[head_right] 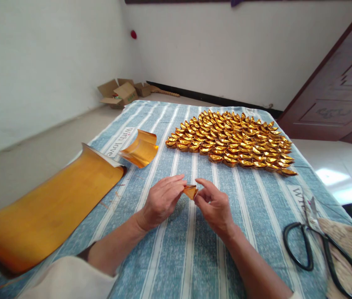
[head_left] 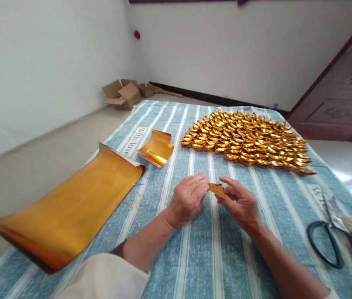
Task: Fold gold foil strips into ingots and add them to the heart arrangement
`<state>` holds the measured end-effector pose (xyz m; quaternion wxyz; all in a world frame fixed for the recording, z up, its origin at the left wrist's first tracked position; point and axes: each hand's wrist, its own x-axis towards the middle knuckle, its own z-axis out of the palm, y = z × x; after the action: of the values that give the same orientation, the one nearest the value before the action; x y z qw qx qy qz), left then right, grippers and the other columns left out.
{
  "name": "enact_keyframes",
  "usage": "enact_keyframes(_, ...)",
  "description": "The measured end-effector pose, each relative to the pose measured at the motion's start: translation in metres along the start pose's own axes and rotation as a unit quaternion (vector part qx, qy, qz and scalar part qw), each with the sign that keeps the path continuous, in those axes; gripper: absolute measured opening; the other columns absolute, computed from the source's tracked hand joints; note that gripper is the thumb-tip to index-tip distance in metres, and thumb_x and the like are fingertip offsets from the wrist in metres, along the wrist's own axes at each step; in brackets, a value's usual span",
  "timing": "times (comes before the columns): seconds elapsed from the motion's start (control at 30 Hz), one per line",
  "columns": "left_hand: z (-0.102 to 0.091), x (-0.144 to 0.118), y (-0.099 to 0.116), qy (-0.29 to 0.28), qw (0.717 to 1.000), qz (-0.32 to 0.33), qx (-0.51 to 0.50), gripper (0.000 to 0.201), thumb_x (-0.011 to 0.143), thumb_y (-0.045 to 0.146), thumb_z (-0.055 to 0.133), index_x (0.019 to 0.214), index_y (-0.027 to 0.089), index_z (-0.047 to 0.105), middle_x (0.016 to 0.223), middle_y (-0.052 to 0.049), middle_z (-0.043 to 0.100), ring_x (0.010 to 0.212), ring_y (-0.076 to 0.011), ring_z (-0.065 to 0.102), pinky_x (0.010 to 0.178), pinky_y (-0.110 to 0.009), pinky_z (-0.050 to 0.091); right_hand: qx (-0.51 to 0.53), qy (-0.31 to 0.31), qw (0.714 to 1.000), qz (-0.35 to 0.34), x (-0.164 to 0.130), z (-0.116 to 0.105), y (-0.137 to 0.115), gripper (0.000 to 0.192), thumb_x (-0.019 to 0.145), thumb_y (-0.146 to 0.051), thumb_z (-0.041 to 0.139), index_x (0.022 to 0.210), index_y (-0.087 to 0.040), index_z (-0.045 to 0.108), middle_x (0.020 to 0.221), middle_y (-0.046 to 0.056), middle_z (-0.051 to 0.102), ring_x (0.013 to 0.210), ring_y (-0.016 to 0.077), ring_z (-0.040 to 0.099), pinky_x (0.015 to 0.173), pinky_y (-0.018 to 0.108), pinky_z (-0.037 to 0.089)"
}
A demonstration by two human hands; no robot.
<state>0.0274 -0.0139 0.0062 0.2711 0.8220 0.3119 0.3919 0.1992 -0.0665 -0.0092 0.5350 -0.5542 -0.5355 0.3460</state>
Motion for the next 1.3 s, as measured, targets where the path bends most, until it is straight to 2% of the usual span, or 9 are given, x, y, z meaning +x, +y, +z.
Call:
enact_keyframes(0.1,-0.001,0.0,-0.006,-0.046,0.997,0.027,0.054,0.022,0.089,0.018,0.049,0.098,0.019,0.069,0.111,-0.013,0.069,0.12,-0.0241,0.055,0.103,-0.042,0.041,-0.133,0.002,0.985,-0.109,-0.001,-0.004,0.002,0.017,0.082,-0.024,0.058,0.095,-0.026,0.069,0.072,0.0,0.068,0.059,0.0149,0.059,0.06,0.029,0.048)
enact_keyframes(0.17,-0.001,0.0,-0.008,-0.065,0.994,0.033,0.08,0.023,0.09,0.018,0.047,0.099,0.018,0.068,0.114,-0.013,0.068,0.122,-0.024,0.053,0.103,-0.042,0.041,-0.219,-0.028,0.961,-0.167,-0.001,-0.007,0.005,0.02,0.088,-0.023,0.049,0.092,-0.025,0.069,0.078,0.003,0.069,0.066,0.0161,0.062,0.063,0.029,0.047)
enact_keyframes(0.3,-0.003,-0.002,-0.01,-0.094,0.989,0.033,0.111,0.026,0.092,0.019,0.042,0.095,0.02,0.068,0.114,-0.012,0.068,0.123,-0.0229,0.052,0.102,-0.04,0.042,-0.354,-0.093,0.898,-0.242,-0.002,-0.01,0.008,0.029,0.092,-0.021,0.043,0.08,-0.021,0.069,0.062,0.003,0.06,0.058,0.014,0.054,0.058,0.027,0.04)
enact_keyframes(0.4,-0.003,-0.006,-0.012,-0.099,0.989,0.023,0.106,0.025,0.092,0.02,0.043,0.091,0.021,0.068,0.112,-0.01,0.069,0.121,-0.0226,0.054,0.103,-0.039,0.041,-0.384,-0.126,0.872,-0.277,-0.002,-0.008,0.005,0.031,0.094,-0.018,0.04,0.078,-0.02,0.067,0.065,0.004,0.06,0.061,0.0142,0.052,0.06,0.027,0.04)
enact_keyframes(0.6,-0.001,-0.011,-0.017,-0.079,0.99,0.058,0.105,0.025,0.089,0.014,0.044,0.088,0.018,0.068,0.102,-0.011,0.069,0.108,-0.023,0.06,0.1,-0.044,0.044,-0.395,-0.156,0.849,-0.314,-0.006,-0.001,0.0,0.024,0.094,-0.017,0.04,0.09,-0.017,0.064,0.085,0.008,0.062,0.077,0.0179,0.054,0.068,0.03,0.044)
enact_keyframes(0.7,-0.002,-0.01,-0.017,-0.077,0.988,0.064,0.118,0.025,0.085,0.01,0.046,0.085,0.017,0.069,0.099,-0.011,0.068,0.105,-0.0236,0.06,0.098,-0.045,0.045,-0.399,-0.157,0.847,-0.315,-0.006,0.0,0.002,0.024,0.094,-0.017,0.04,0.089,-0.018,0.063,0.093,0.01,0.062,0.085,0.0197,0.056,0.071,0.031,0.046)
enact_keyframes(0.87,-0.002,-0.008,-0.016,-0.072,0.992,0.034,0.097,0.017,0.08,0.012,0.055,0.082,0.019,0.071,0.098,-0.009,0.067,0.101,-0.0242,0.059,0.096,-0.046,0.045,-0.387,-0.152,0.854,-0.312,-0.004,-0.001,0.003,0.019,0.092,-0.017,0.046,0.092,-0.019,0.064,0.101,0.011,0.061,0.095,0.022,0.056,0.076,0.033,0.048)
enact_keyframes(1.07,0.003,-0.009,-0.019,-0.05,0.995,-0.001,0.084,0.009,0.077,0.012,0.064,0.08,0.019,0.068,0.095,-0.007,0.066,0.097,-0.0223,0.059,0.089,-0.042,0.049,-0.383,-0.162,0.854,-0.312,-0.003,-0.001,0.003,0.019,0.092,-0.017,0.047,0.095,-0.019,0.066,0.106,0.011,0.061,0.099,0.024,0.057,0.081,0.037,0.049)
enact_keyframes(1.3,0.007,-0.009,-0.018,-0.039,0.995,-0.035,0.082,0.012,0.071,0.006,0.069,0.074,0.017,0.066,0.092,-0.005,0.066,0.097,-0.0213,0.059,0.088,-0.038,0.048,-0.344,-0.152,0.877,-0.299,-0.004,-0.001,0.009,0.018,0.09,-0.02,0.052,0.092,-0.024,0.069,0.113,0.01,0.061,0.107,0.026,0.056,0.087,0.043,0.049)
